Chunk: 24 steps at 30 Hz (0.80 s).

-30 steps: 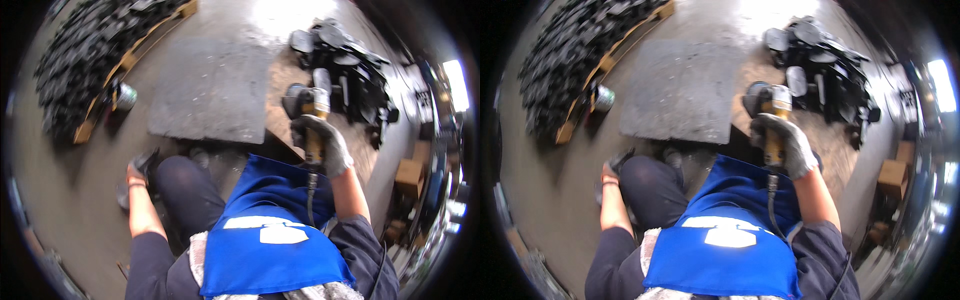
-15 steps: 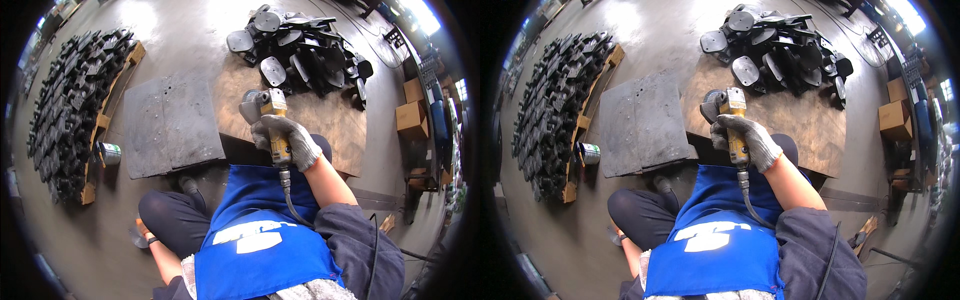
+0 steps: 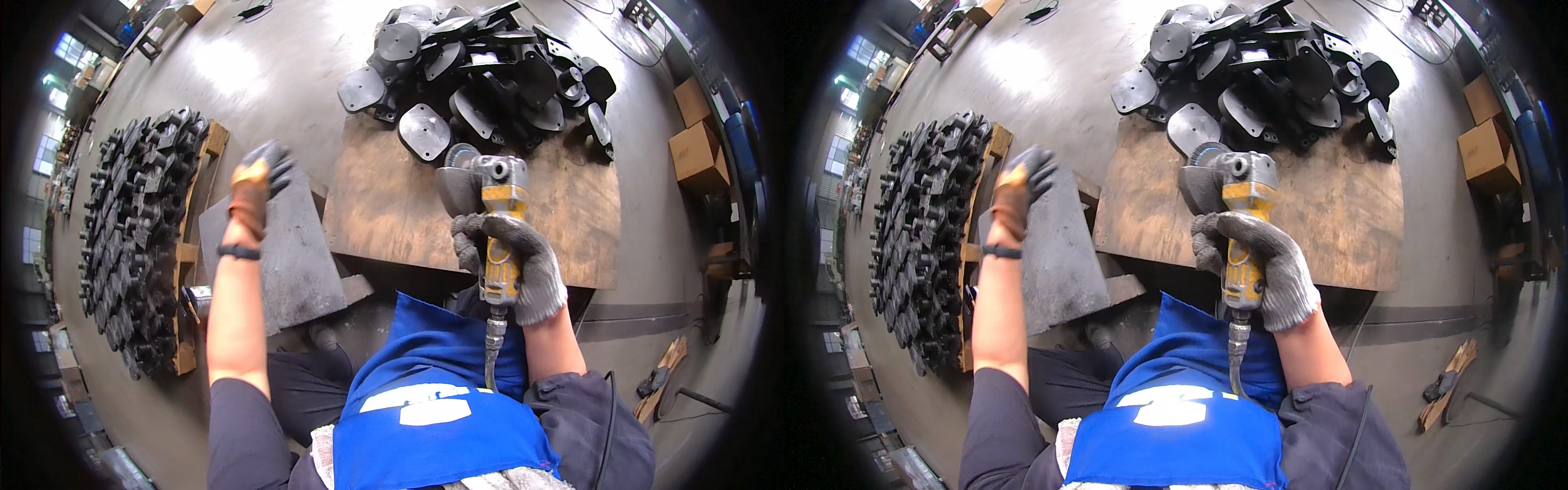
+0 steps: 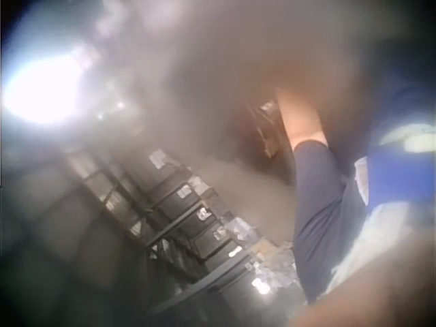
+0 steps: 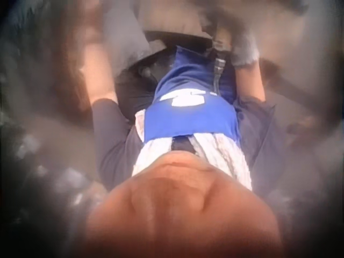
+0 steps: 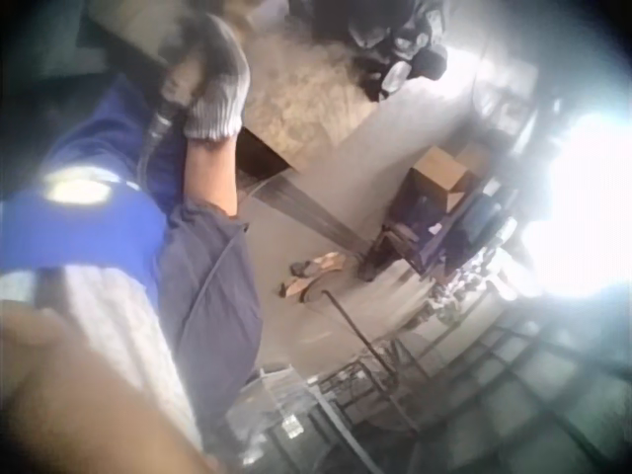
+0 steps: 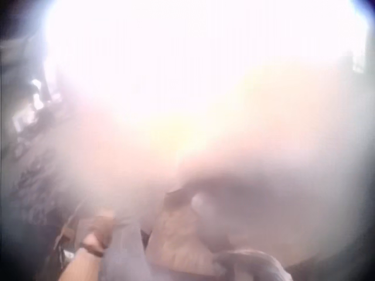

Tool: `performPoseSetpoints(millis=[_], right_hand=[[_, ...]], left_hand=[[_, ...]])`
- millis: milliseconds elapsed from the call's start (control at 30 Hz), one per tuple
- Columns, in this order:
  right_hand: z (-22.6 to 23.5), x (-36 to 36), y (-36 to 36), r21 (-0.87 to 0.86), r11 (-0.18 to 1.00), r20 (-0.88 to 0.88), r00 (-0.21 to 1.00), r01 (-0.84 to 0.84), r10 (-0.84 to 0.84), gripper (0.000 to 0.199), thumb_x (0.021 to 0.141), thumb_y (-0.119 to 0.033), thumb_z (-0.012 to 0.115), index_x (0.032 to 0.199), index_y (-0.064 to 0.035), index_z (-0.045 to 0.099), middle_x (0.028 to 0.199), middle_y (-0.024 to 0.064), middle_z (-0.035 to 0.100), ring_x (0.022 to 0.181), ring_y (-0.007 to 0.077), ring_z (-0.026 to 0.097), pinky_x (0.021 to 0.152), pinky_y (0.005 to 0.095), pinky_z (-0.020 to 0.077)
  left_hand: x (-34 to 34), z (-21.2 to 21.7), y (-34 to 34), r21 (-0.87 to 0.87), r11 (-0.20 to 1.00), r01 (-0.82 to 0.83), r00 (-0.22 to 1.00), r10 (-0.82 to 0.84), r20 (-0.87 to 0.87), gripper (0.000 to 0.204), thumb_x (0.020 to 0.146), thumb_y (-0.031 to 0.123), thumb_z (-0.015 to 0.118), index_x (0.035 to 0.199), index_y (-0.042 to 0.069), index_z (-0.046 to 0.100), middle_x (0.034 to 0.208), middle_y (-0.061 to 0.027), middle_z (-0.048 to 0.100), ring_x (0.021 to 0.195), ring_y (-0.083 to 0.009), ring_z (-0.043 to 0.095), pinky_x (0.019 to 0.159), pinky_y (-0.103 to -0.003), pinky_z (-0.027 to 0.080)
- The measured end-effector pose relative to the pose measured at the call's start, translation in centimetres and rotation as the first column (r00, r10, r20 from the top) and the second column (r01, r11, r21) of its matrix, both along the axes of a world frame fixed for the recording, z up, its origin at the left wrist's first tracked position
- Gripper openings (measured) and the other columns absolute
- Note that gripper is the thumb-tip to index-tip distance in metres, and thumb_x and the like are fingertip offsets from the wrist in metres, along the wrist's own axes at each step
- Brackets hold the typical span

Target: The person uses a handheld angle grinder to smooth the surface of metal parts. They hold each part with a gloved hand, grind it, and then place it on a pile of finished parts before picking up the next one.

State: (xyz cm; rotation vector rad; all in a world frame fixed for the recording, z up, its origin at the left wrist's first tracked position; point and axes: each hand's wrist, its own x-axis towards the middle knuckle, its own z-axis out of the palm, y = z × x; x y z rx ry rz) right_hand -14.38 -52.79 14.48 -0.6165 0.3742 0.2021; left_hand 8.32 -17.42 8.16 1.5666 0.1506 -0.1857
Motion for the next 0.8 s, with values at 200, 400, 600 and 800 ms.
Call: performPoseSetpoints(millis=[200, 400, 600, 800], right_hand=[[-1.0, 0.6, -3.0, 0.048, 0.993, -0.040, 0.994, 0.106, -0.104, 0.039, 0.092, -0.020, 0.061, 0.113, 0.0121, 0.059, 0.091, 0.0147, 0.065, 0.078, 0.0210, 0.062, 0.075, 0.0296, 0.0514], [-1.8, 0.3, -4.6, -0.033, 0.977, -0.027, 0.977, 0.212, -0.213, 0.034, 0.090, -0.017, 0.062, 0.109, 0.0103, 0.060, 0.093, 0.0174, 0.065, 0.079, 0.0227, 0.064, 0.076, 0.0314, 0.0526], [-0.7, 0.0, -5.3, -0.052, 0.969, -0.138, 0.959, 0.241, -0.246, 0.036, 0.087, -0.011, 0.063, 0.114, 0.0120, 0.060, 0.096, 0.0192, 0.067, 0.084, 0.0256, 0.068, 0.080, 0.0342, 0.0562], [0.0, 0.8, -4.8, -0.031, 0.990, -0.136, 0.981, 0.138, -0.141, 0.038, 0.087, -0.013, 0.064, 0.116, 0.0118, 0.060, 0.100, 0.0183, 0.068, 0.085, 0.0250, 0.068, 0.082, 0.0346, 0.0563]], left_hand=[[6.2, -11.0, -13.8, -0.098, 0.995, 0.012, 0.903, -0.053, -0.427, 0.038, 0.087, 0.039, 0.074, 0.111, 0.011, 0.067, 0.093, -0.0080, 0.069, 0.079, -0.0225, 0.068, 0.070, -0.036, 0.058], [8.6, -18.2, -20.0, -0.124, 0.992, -0.006, 0.807, -0.069, -0.587, 0.063, 0.085, 0.053, 0.070, 0.131, 0.013, 0.057, 0.119, -0.0082, 0.061, 0.107, -0.0244, 0.059, 0.089, -0.042, 0.051], [10.5, -22.6, -23.7, -0.410, 0.910, -0.067, 0.777, -0.210, -0.594, 0.055, 0.092, 0.040, 0.067, 0.133, 0.007, 0.054, 0.133, -0.0111, 0.059, 0.119, -0.0316, 0.058, 0.101, -0.048, 0.050], [12.4, -32.4, -20.6, -0.483, 0.861, -0.157, 0.841, -0.140, -0.523, 0.047, 0.094, 0.037, 0.067, 0.128, 0.007, 0.059, 0.130, -0.0153, 0.061, 0.107, -0.0289, 0.065, 0.091, -0.045, 0.058]])
